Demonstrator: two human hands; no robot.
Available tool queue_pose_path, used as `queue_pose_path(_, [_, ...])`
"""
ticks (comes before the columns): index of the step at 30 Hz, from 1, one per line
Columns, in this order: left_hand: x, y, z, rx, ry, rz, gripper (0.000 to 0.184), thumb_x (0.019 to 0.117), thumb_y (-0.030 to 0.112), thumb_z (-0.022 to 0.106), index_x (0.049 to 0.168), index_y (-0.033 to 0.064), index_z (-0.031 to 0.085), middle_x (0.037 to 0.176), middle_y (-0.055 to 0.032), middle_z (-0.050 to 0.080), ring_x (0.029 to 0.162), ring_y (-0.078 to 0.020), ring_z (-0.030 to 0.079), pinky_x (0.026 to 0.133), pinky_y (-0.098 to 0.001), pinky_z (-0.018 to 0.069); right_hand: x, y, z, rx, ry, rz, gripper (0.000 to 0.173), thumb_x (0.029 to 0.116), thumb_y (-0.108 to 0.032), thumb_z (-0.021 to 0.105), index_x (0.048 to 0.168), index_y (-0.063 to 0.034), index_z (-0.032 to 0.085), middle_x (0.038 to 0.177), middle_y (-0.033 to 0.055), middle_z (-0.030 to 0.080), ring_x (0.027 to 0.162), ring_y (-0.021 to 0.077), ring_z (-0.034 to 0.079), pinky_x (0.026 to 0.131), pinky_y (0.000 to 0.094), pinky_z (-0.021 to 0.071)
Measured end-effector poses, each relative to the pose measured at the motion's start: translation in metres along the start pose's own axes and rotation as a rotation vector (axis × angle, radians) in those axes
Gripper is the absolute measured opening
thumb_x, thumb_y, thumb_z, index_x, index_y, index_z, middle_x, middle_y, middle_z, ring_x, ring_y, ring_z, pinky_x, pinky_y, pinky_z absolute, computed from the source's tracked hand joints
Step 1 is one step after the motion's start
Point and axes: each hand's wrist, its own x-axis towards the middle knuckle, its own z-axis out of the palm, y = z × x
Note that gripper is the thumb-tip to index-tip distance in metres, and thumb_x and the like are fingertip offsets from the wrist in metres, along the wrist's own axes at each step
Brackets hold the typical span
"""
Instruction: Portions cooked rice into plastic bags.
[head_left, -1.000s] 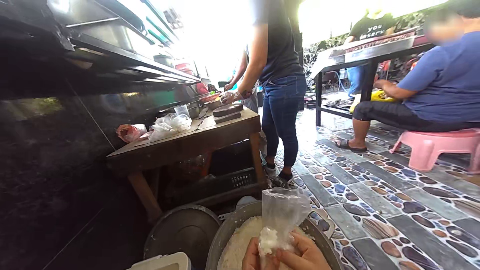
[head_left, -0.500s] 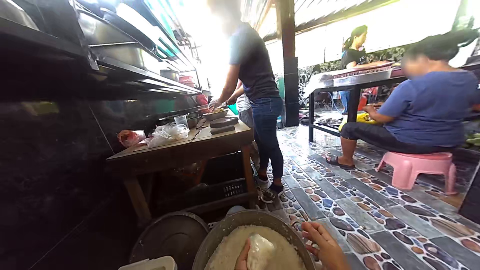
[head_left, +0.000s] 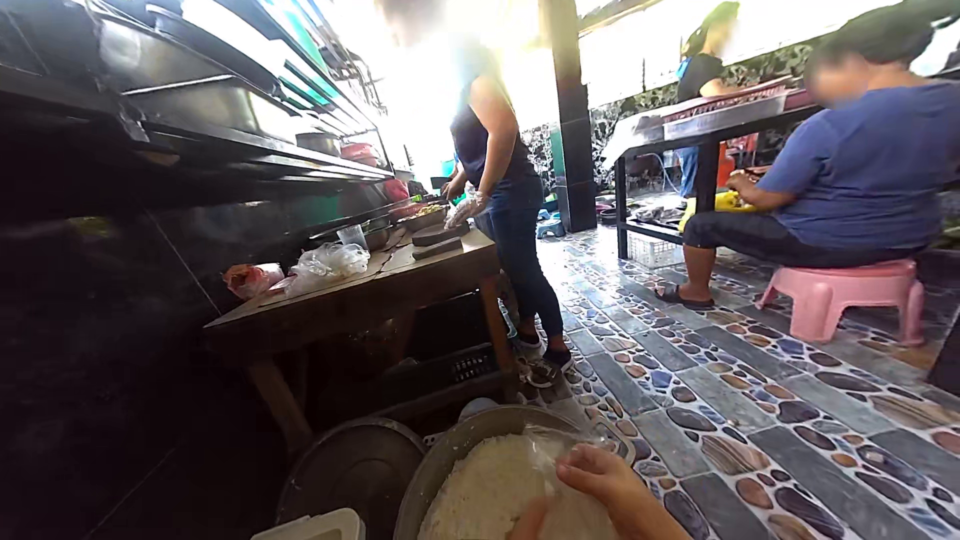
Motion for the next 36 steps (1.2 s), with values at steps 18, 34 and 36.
queue_pose_path(18, [-0.011,-0.016,-0.033,0.172,0.058,-0.232,0.041,0.0952,0.036,0.069,0.112,-0.0013,0.071,0.101,-0.0118,0.074,0.101,-0.0201,0.07,0.099,-0.0476,0.0524,-0.006,-0.005,0.047,-0.267,-0.475,-0.395,0.031,0.0872,-0.024,0.08,0.112,-0.0051,0.076,0.135,0.0091,0.065,0.126,0.0198,0.06,0.106,0.0373,0.052])
queue_pose_path(34, [-0.019,0.013,-0.057,-0.317,0.715,-0.052,0.045,0.0765,0.001,0.083,0.115,-0.0104,0.062,0.098,-0.0152,0.072,0.09,-0.0183,0.072,0.084,-0.0358,0.062,0.011,0.044,0.079,0.134,-0.381,0.177,0.042,0.0875,-0.02,0.08,0.124,-0.003,0.067,0.111,0.0096,0.074,0.103,0.0209,0.071,0.095,0.0416,0.0587])
queue_pose_path(36, [-0.022,0.021,-0.054,-0.262,0.723,-0.055,0.04,0.0789,0.001,0.081,0.114,-0.0097,0.063,0.095,-0.0135,0.073,0.086,-0.0161,0.072,0.082,-0.0336,0.062,0.013,0.036,0.073,0.159,-0.443,0.214,0.059,0.0835,-0.023,0.083,0.135,-0.006,0.058,0.118,0.0114,0.072,0.106,0.0233,0.07,0.095,0.0434,0.0584])
